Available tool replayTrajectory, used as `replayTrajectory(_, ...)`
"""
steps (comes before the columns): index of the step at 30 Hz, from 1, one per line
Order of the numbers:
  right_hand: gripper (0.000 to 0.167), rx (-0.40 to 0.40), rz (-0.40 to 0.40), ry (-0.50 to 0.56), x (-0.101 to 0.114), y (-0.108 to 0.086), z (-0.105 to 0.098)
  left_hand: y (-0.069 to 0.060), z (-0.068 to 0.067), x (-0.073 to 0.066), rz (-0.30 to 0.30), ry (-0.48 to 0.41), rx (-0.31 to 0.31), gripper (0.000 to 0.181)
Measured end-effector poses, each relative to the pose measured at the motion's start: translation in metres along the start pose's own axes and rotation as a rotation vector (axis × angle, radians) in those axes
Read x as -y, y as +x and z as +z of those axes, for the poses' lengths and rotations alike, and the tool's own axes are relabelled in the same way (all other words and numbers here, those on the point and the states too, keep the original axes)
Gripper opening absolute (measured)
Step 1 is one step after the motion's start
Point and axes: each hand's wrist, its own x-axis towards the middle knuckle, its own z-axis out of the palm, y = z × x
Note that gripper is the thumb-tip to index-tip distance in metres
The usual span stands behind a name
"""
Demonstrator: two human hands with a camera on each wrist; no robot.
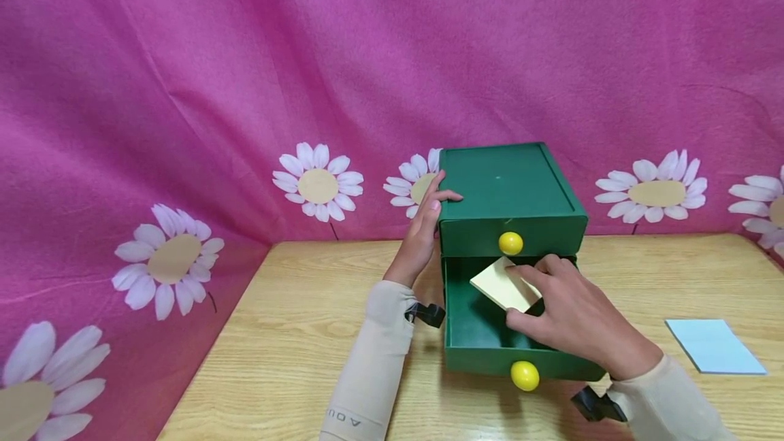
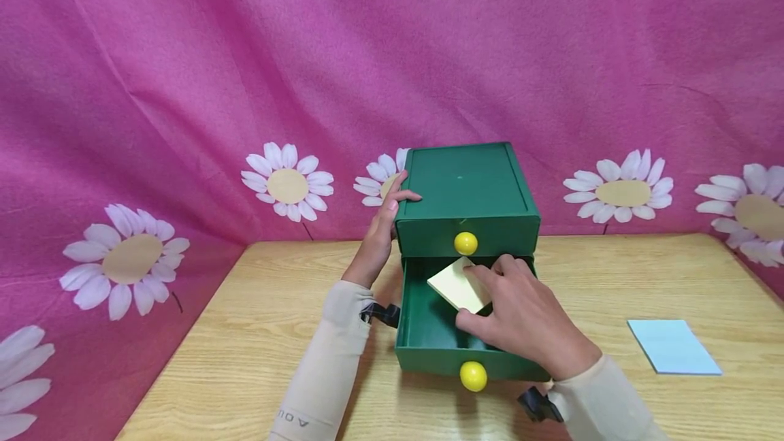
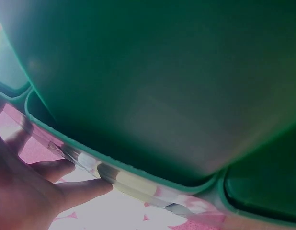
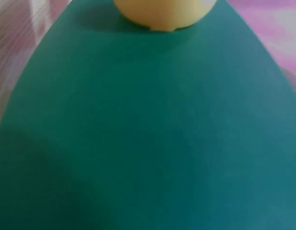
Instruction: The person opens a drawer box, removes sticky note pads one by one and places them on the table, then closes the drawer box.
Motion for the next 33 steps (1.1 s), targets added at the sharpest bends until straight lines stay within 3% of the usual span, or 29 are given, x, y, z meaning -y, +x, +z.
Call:
replayTrajectory(13,0.057,-0.013,0.003,-0.025,0.01,-0.01,-0.017,0.001,0.001,0.0,0.006,-0.004,-0.001,0.041)
replayTrajectory(20,0.057,-0.008,0.022,-0.023,0.01,-0.021,-0.03,0.0,0.0,0.001,-0.024,-0.015,0.008,0.041)
replayTrajectory(33,0.056,-0.053,0.058,-0.016,-0.015,-0.039,-0.042,0.001,-0.001,0.0,-0.001,-0.018,0.018,0.041)
